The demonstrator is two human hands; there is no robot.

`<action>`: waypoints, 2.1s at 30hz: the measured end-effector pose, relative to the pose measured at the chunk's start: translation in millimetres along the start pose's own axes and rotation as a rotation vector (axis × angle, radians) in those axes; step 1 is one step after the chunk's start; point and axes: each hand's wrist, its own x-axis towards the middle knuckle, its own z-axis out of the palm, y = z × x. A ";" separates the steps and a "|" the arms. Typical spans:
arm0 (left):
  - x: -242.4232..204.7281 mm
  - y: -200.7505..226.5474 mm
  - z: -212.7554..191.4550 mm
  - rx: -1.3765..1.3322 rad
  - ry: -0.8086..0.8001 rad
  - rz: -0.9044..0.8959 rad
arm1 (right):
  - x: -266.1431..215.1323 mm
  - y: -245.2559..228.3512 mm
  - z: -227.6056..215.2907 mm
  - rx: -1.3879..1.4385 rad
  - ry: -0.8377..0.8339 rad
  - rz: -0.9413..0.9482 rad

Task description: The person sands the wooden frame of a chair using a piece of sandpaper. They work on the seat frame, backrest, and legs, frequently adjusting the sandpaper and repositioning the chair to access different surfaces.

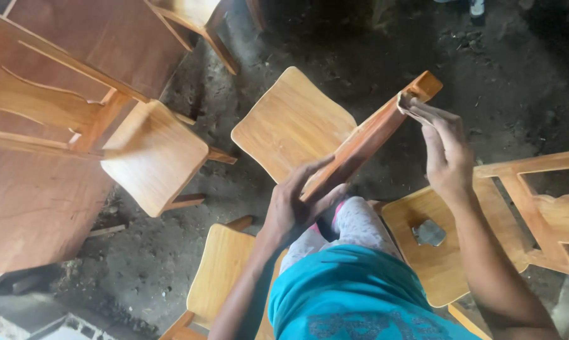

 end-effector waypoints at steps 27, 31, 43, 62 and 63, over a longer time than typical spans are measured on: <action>25.0 16.7 41.7 -0.665 0.205 -0.140 | -39.9 -17.8 10.6 0.470 0.130 0.311; 38.1 18.3 38.3 -0.620 0.176 -0.239 | -20.8 -22.7 -4.0 0.733 -0.050 0.446; 94.8 -20.0 15.2 -0.680 -0.333 -0.324 | -18.0 -49.3 27.2 0.493 0.091 0.484; 158.1 -30.6 38.9 -0.351 -0.661 -0.083 | -11.6 56.7 18.6 -0.308 0.181 0.180; 148.1 -31.8 42.7 -0.346 -0.665 -0.095 | -19.0 69.9 24.6 -0.300 0.179 0.190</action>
